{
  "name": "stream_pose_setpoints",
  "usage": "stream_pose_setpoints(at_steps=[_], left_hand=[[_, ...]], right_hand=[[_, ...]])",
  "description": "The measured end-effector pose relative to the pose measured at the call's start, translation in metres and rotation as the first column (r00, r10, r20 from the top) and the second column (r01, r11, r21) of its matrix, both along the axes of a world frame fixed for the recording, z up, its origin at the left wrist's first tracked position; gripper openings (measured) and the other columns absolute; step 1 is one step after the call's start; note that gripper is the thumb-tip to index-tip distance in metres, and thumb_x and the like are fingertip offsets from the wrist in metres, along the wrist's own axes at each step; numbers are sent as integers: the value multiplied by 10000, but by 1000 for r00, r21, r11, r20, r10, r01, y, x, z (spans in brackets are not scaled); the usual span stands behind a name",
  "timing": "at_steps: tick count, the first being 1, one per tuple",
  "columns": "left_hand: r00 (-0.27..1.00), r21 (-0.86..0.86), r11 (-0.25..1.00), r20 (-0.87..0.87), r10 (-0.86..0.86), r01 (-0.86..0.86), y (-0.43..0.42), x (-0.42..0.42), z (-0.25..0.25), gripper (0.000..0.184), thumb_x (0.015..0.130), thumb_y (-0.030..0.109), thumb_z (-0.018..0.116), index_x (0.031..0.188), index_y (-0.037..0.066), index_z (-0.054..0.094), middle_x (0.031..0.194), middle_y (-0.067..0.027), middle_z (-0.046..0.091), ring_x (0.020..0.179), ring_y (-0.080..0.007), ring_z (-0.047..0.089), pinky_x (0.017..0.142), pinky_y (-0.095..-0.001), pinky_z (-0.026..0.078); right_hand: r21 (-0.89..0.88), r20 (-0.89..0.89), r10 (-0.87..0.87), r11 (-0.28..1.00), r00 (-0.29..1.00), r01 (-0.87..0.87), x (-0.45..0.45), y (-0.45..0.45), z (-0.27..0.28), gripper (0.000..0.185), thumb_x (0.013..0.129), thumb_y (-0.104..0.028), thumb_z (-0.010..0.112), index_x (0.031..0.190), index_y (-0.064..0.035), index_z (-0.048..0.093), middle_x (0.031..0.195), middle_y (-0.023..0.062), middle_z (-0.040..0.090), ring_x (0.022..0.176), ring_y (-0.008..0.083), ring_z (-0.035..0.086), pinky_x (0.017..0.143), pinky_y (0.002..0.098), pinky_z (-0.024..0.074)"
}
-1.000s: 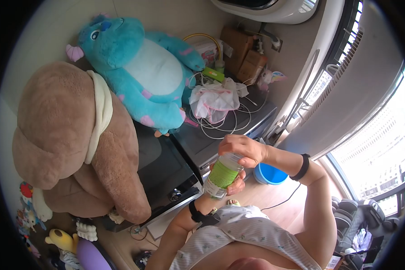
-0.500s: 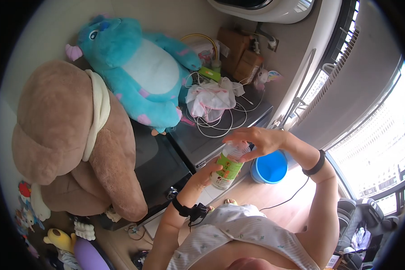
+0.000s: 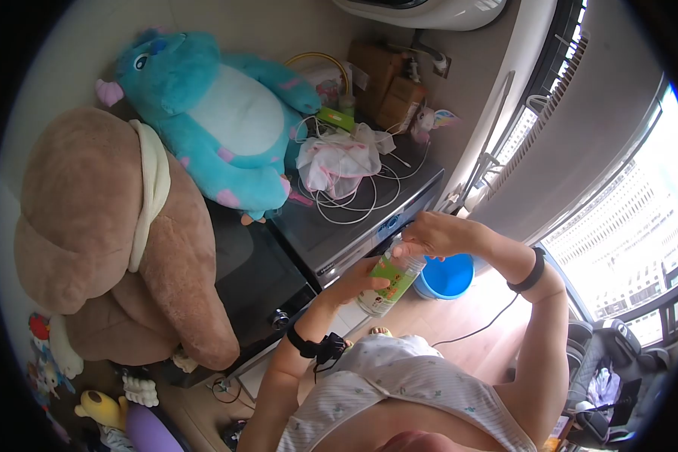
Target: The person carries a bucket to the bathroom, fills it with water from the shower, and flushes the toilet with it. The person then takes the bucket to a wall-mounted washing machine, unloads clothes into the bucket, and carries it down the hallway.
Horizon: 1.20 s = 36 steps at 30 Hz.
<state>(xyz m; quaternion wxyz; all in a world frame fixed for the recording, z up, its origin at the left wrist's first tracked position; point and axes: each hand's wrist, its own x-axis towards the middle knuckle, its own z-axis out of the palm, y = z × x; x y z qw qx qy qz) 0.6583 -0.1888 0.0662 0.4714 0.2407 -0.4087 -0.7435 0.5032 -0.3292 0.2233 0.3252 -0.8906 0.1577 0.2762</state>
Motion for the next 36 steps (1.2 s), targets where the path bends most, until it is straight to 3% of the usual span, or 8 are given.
stream_pose_setpoints(at_steps=[1, 7, 8, 10, 14, 22, 29, 36], left_hand=[[989, 10, 998, 129, 67, -69, -1, 0, 4, 569, 730, 229, 730, 1211, 10, 517, 1064, -65, 604, 948, -142, 586, 842, -307, 475], [977, -50, 992, 173, 121, -114, -3, -1, 6, 567, 755, 224, 710, 1249, 29, 512, 1105, -60, 598, 986, -132, 564, 880, -297, 450], [942, -99, 985, 292, 167, -144, -1, -6, 10, 565, 750, 212, 709, 1248, 30, 513, 1104, -58, 599, 986, -131, 563, 881, -297, 448], [889, -148, 975, 405, 215, -168, 0, -11, 9, 564, 746, 200, 707, 1248, 32, 513, 1103, -56, 600, 985, -131, 563, 881, -297, 447], [932, -94, 976, 293, 215, -195, -4, -5, -6, 560, 741, 182, 708, 1243, 23, 514, 1075, -56, 605, 978, -131, 564, 872, -295, 447], [870, -120, 931, 331, 364, -344, -8, -15, -15, 550, 730, 174, 738, 1211, 25, 516, 1063, -59, 599, 976, -139, 568, 869, -293, 454], [65, -654, 418, 492, 868, -630, -51, 79, -66, 716, 625, 182, 847, 1176, 19, 419, 1066, -129, 597, 961, -213, 597, 825, -329, 473], [-123, -657, 345, 557, 821, -670, -83, 159, -136, 747, 623, 139, 849, 1198, -16, 399, 1158, -164, 518, 1053, -249, 547, 894, -348, 448]], right_hand=[[-82, -140, -40, 996, 989, 28, -2, -2, -6, 588, 847, -407, 649, 1268, -41, 462, 1064, 211, 627, 930, 346, 651, 796, 397, 558], [-40, 591, 146, 988, 793, -151, -15, -1, -12, 859, 783, -752, 447, 1304, -69, 439, 1092, 211, 615, 947, 353, 638, 771, 430, 531], [17, 199, -7, 1000, 980, 4, -7, -1, -4, 809, 795, -710, 486, 1304, -83, 437, 1115, 212, 600, 958, 354, 630, 786, 431, 526], [4, -234, -160, 986, 959, 166, -8, -1, -10, 762, 807, -667, 526, 1305, -98, 434, 1138, 212, 585, 968, 356, 623, 801, 432, 521], [-47, 412, 27, 999, 911, -8, -26, 1, -28, 623, 846, -563, 553, 1249, -99, 449, 1015, 200, 618, 901, 329, 637, 764, 418, 524], [6, 545, -128, 989, 829, 150, -17, -3, -85, 660, 891, -590, 446, 1312, -88, 376, 1107, 205, 546, 987, 334, 593, 857, 443, 479], [-55, 429, -412, 876, 804, 479, -51, -21, -97, 838, 827, -704, 409, 1454, -176, 234, 1328, 218, 301, 1124, 390, 512, 981, 438, 427], [-203, 203, -633, 719, 747, 665, -143, -28, -168, 764, 820, -619, 531, 1417, -179, 345, 1409, 195, 271, 1170, 399, 490, 1003, 435, 406]])
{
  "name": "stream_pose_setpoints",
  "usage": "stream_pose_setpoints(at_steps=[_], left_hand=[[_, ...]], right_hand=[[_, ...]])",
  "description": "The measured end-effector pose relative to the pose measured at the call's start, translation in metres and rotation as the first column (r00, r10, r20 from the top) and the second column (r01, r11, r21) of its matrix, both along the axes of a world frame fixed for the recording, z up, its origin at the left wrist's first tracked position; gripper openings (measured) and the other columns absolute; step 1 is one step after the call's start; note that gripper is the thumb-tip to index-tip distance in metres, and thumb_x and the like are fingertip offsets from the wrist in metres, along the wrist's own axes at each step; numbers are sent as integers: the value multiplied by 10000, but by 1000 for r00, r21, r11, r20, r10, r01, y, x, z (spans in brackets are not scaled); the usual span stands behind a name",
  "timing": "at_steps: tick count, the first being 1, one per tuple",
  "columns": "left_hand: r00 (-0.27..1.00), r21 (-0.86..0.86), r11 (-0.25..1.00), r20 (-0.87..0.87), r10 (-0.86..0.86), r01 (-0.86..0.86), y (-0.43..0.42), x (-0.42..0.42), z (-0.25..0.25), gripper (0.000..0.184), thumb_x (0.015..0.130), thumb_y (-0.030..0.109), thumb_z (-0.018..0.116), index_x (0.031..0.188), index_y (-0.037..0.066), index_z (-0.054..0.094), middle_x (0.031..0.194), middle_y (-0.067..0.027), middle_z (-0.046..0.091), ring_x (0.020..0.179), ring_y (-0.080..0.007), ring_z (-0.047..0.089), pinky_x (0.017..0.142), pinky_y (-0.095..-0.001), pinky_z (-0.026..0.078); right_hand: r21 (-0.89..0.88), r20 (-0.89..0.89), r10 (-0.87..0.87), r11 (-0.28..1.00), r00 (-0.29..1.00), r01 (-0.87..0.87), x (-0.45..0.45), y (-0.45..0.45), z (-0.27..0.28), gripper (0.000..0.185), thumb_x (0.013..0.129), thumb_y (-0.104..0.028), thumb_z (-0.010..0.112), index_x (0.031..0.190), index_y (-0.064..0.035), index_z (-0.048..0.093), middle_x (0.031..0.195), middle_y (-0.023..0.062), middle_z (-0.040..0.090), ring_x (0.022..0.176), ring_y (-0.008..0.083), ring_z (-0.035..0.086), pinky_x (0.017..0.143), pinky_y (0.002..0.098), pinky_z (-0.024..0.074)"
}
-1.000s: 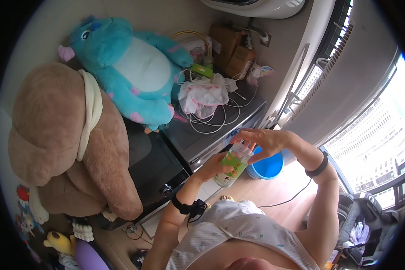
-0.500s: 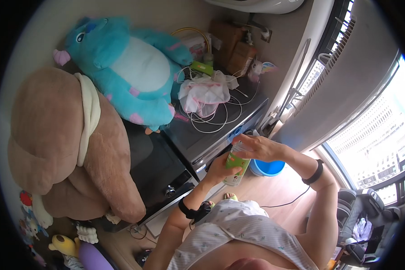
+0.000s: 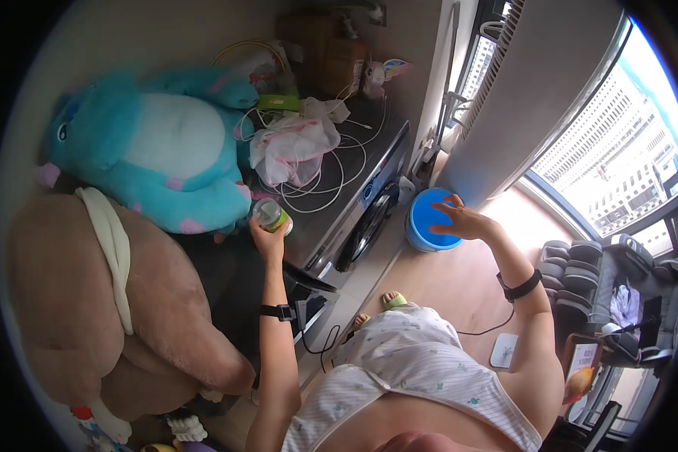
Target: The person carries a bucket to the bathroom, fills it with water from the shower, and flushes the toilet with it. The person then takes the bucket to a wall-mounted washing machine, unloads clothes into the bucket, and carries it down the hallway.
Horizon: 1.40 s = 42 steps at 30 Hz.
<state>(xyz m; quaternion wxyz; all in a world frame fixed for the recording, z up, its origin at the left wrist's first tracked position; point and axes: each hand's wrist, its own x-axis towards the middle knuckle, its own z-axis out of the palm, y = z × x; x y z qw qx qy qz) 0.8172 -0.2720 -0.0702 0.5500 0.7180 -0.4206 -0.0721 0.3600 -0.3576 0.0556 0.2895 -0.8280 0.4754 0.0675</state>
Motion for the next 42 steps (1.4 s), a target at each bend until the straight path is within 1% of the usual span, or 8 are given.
stream_pose_setpoints(at_steps=[10, 12, 14, 18, 22, 27, 35, 42], left_hand=[[995, -91, 994, -85, 47, -55, -14, -22, 14, 728, 651, 110, 833, 1231, -3, 408, 1219, -164, 491, 1097, -255, 532, 942, -361, 444], [995, -170, 985, -100, 19, -36, -17, -46, 38, 722, 646, 128, 837, 1228, 12, 426, 1206, -150, 507, 1082, -241, 542, 927, -358, 455], [997, -113, 994, 78, -1, 10, -25, -92, 69, 724, 616, 135, 848, 1215, 33, 456, 1163, -128, 522, 1059, -245, 543, 871, -362, 468], [899, -62, 971, 395, -189, 231, -72, -193, 98, 729, 573, 153, 844, 1204, 67, 489, 1108, -122, 529, 1032, -312, 527, 846, -422, 435], [919, -67, 960, 314, -237, 271, -120, -255, 92, 779, 578, 152, 842, 1251, 60, 459, 1140, -147, 525, 1056, -348, 513, 886, -451, 415], [972, -65, 993, 221, -78, 94, -134, -268, 110, 851, 634, 188, 835, 1342, 43, 385, 1232, -178, 493, 1144, -357, 481, 959, -435, 393], [953, -108, 946, -45, 301, -304, -16, -195, 74, 537, 767, 17, 690, 1256, 20, 468, 1117, -138, 581, 917, -179, 586, 803, -287, 463], [788, -23, 798, -182, 588, -602, 61, -173, 72, 451, 779, -24, 653, 1207, 19, 518, 943, -119, 636, 860, -160, 607, 834, -305, 463]], right_hand=[[132, -107, -152, 977, 983, 166, -98, -20, -76, 801, 788, -603, 598, 1385, -109, 396, 1307, 190, 427, 1134, 324, 521, 962, 403, 432], [142, 17, -120, 983, 993, 116, -89, -36, -71, 807, 789, -563, 633, 1389, -87, 380, 1263, 189, 481, 1114, 307, 538, 939, 392, 449], [161, 342, -131, 984, 930, 80, -56, -48, -44, 837, 781, -476, 695, 1426, -110, 307, 1251, 186, 483, 1038, 285, 585, 870, 367, 494], [19, 676, 134, 980, 725, -199, 17, -92, 33, 911, 737, -378, 766, 1452, -181, 237, 1203, 177, 497, 998, 288, 605, 820, 369, 519], [-215, 632, 462, 876, 623, -432, 51, -151, 44, 828, 691, -302, 793, 1372, -171, 343, 1154, 177, 508, 970, 349, 602, 816, 401, 520], [-282, 542, 623, 767, 564, -576, 88, -231, 54, 713, 584, -202, 797, 1210, -147, 460, 1063, 175, 510, 917, 397, 595, 811, 444, 517], [-659, 371, 498, 736, 784, -156, 255, -406, 45, 670, 598, -118, 745, 1202, -157, 458, 1117, 205, 420, 904, 424, 594, 764, 467, 524], [-600, 234, 318, 791, 919, -121, 382, -467, 0, 600, 680, -31, 646, 1238, -142, 457, 1244, 212, 404, 968, 406, 595, 793, 461, 516]])
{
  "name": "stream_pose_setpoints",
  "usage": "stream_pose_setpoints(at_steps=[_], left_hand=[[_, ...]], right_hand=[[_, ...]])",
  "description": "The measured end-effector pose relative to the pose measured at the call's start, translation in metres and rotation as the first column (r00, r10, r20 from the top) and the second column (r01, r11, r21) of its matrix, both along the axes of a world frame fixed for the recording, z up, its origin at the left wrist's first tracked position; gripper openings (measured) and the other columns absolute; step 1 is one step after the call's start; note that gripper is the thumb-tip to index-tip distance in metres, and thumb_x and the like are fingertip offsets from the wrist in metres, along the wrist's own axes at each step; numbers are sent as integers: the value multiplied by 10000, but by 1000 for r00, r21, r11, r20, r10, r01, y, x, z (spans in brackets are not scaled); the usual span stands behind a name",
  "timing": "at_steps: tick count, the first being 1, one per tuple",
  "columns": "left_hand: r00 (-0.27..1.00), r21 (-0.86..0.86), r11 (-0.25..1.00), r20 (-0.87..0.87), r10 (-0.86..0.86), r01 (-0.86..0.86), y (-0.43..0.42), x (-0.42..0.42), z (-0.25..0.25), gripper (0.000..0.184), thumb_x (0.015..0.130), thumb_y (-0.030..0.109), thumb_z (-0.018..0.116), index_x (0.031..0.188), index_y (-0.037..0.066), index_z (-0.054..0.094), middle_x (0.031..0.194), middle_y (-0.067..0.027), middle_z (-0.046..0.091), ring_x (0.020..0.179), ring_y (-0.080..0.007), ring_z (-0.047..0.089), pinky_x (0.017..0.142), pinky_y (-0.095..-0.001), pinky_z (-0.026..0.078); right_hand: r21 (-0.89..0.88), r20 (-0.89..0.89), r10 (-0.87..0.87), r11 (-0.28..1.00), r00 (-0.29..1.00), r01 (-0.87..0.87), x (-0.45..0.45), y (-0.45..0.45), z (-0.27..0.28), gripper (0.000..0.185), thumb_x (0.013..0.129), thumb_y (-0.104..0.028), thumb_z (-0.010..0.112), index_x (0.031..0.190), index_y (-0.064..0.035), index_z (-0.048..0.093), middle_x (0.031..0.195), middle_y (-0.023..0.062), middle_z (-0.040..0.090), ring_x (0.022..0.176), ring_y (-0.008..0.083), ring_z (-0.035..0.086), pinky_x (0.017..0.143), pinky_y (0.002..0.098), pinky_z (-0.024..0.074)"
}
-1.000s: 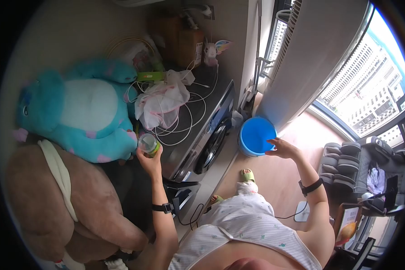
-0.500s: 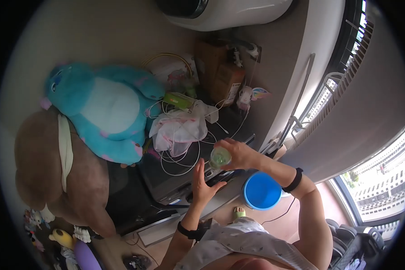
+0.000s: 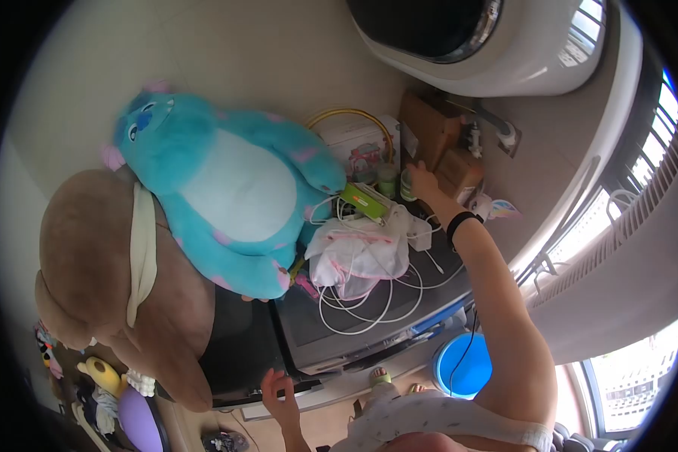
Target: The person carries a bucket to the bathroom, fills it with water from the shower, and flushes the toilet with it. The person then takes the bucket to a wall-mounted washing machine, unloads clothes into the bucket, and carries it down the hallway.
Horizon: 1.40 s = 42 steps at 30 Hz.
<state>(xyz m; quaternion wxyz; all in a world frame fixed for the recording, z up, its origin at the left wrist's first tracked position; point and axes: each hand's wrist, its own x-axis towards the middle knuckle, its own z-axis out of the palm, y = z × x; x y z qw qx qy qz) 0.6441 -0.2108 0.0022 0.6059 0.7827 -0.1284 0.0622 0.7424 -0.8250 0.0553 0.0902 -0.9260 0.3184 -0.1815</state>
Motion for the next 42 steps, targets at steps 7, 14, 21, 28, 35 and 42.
stream_pose_setpoints(at_steps=[7, 14, 21, 28, 35, 42], left_hand=[[994, 4, 995, -38, 102, -102, 42, 28, -34, 449, 827, -56, 588, 1251, 33, 469, 1019, -117, 590, 801, -124, 580, 766, -270, 512], [994, -16, 1000, -106, -2, 1, -5, 42, -5, 409, 813, -41, 596, 1209, -12, 495, 970, -130, 617, 789, -162, 595, 794, -308, 494], [972, -40, 974, -55, -226, 224, -53, 10, -19, 387, 835, -36, 578, 1210, -20, 482, 991, -143, 611, 775, -178, 618, 779, -300, 503], [931, -32, 937, -111, -348, 347, -86, -106, -61, 371, 843, -26, 584, 1203, -12, 493, 976, -136, 618, 782, -171, 625, 771, -298, 497], [926, 158, 947, -305, -223, 281, -67, -249, -122, 377, 825, -11, 613, 1189, 4, 514, 965, -128, 629, 771, -159, 619, 754, -284, 501], [885, 324, 899, -447, -130, 296, -21, -315, -167, 400, 816, 7, 631, 1194, 4, 501, 969, -136, 634, 758, -160, 637, 718, -291, 514]], right_hand=[[4, 3, -91, 996, 996, 91, 67, -42, -62, 482, 774, 5, 540, 1240, -104, 482, 1266, 219, 399, 959, 394, 605, 792, 456, 521], [-46, -43, -85, 995, 995, 83, 37, -17, -41, 489, 783, -81, 564, 1261, -131, 479, 1299, 211, 359, 927, 380, 623, 789, 444, 526], [553, 243, 354, 715, 903, -428, -103, 43, 27, 505, 786, -227, 711, 1246, -94, 549, 1118, 85, 600, 919, 168, 588, 801, 306, 497], [998, -53, 523, 58, 851, 26, -385, 125, -138, 549, 827, -366, 688, 1247, -50, 530, 1158, 110, 596, 1000, 200, 590, 850, 344, 506], [720, -660, -139, -398, 738, 569, -668, 179, -450, 685, 833, -388, 672, 1354, -73, 358, 1319, 230, 434, 1104, 359, 546, 871, 476, 500], [644, -737, -385, -648, 555, 405, -721, 213, -588, 813, 812, -422, 678, 1440, -162, 231, 1454, 198, 251, 1232, 381, 418, 958, 542, 403]])
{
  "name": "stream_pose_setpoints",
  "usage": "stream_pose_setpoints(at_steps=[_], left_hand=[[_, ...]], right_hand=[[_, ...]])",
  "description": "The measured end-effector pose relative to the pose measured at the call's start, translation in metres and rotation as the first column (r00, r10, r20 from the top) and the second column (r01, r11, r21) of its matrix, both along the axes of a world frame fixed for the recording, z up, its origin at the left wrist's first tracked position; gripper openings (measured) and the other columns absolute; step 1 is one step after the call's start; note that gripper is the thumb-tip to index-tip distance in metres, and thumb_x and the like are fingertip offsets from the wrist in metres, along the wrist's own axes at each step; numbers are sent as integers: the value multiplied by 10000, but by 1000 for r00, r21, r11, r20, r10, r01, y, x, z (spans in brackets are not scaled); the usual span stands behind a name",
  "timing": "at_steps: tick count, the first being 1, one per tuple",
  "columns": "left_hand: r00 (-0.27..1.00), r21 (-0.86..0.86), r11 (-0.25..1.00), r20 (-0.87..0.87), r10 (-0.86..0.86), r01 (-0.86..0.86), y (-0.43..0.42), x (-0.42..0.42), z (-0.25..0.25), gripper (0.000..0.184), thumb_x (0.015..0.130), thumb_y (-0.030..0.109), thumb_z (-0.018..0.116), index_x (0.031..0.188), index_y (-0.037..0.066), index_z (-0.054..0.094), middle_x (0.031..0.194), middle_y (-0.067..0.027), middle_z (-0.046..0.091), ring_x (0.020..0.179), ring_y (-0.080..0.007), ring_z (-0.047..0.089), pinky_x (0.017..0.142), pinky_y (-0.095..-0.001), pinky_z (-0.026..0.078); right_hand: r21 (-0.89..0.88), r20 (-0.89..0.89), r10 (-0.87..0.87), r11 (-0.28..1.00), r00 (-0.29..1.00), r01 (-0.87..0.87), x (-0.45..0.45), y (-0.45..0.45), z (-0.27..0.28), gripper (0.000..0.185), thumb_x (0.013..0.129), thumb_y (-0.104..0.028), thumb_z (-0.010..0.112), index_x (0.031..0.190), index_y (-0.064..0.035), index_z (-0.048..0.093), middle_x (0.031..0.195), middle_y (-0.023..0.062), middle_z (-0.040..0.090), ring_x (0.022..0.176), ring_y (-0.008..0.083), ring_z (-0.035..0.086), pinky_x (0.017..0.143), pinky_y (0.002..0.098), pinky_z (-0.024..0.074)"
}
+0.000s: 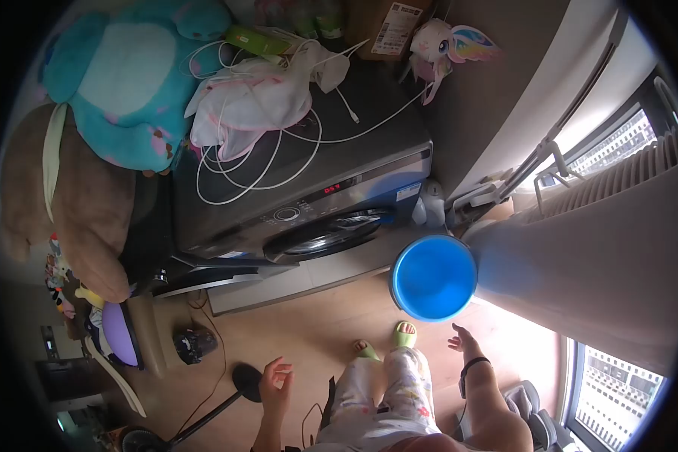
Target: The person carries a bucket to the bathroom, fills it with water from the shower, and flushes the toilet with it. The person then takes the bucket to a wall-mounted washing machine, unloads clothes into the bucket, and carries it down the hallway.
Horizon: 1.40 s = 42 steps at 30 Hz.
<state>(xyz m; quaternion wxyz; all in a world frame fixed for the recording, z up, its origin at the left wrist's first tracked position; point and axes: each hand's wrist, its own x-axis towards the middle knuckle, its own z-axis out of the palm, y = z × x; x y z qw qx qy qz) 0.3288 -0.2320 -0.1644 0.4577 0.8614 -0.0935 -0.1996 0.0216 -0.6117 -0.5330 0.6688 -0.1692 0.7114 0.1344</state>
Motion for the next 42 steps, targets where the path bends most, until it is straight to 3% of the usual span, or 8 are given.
stream_pose_setpoints(at_steps=[6, 9, 12, 17, 21, 29, 36, 42], left_hand=[[987, -3, 997, -140, 78, -79, 39, -43, -84, 413, 814, 13, 639, 1195, -12, 483, 956, -140, 635, 763, -174, 648, 703, -284, 521], [981, 32, 994, -163, 106, -103, 53, -64, -95, 417, 815, 18, 646, 1195, -21, 479, 947, -139, 640, 762, -180, 650, 703, -283, 522], [976, 30, 989, -162, 145, -142, 74, -82, -87, 414, 816, 17, 646, 1194, -23, 480, 949, -137, 644, 772, -181, 649, 709, -282, 523], [967, -18, 972, -112, 229, -232, 90, -107, -36, 392, 820, 20, 643, 1181, -16, 494, 960, -133, 648, 782, -172, 647, 711, -283, 527], [944, -21, 946, -81, 320, -323, 109, -140, 16, 365, 828, 29, 637, 1170, 1, 511, 959, -123, 649, 790, -161, 646, 705, -273, 528], [696, -100, 689, -68, 715, -718, 136, -265, 57, 347, 829, 69, 655, 1157, 35, 546, 999, -77, 643, 735, -126, 610, 659, -245, 500], [428, -77, 424, -52, 902, -902, 170, -379, 63, 388, 837, 97, 648, 1201, 44, 524, 1058, -102, 622, 798, -161, 615, 693, -282, 507], [90, -110, 69, -192, 977, -992, 228, -470, 45, 466, 852, 193, 663, 1252, 39, 481, 1121, -145, 594, 891, -183, 622, 724, -307, 524]], right_hand=[[-84, 53, -178, 980, 983, 182, 39, -14, -105, 990, 736, -522, 713, 1473, -220, 125, 1499, 160, 170, 1337, 373, 259, 1014, 565, 326], [-120, 81, -271, 953, 959, 280, 43, -11, -127, 949, 717, -542, 714, 1443, -181, 220, 1457, 176, 234, 1256, 359, 354, 996, 540, 348], [-252, -2, 25, 967, 1000, -25, 61, -12, -114, 855, 722, -501, 717, 1390, -138, 325, 1417, 142, 314, 1184, 338, 417, 980, 519, 365], [-489, 261, 103, 872, 960, 39, 111, 1, -47, 525, 759, -248, 670, 1208, -35, 500, 1144, 119, 555, 1071, 355, 538, 815, 534, 502], [-412, -44, 211, 887, 976, -210, 127, 15, 45, 505, 724, -96, 705, 1161, 32, 487, 1064, 173, 569, 915, 318, 615, 752, 535, 550], [-435, -145, 934, 236, 326, -869, 146, 70, 112, 209, 744, -187, 695, 877, -27, 686, 864, 88, 684, 774, 205, 663, 627, 352, 572], [-510, 73, 997, 51, 17, -859, 180, 195, 203, 173, 629, -128, 744, 711, 10, 678, 685, 101, 663, 604, 187, 661, 563, 313, 580], [-538, 305, 916, -60, -261, -841, 170, 353, 285, 234, 703, -109, 693, 857, 62, 653, 805, 142, 664, 714, 226, 667, 684, 339, 581]])
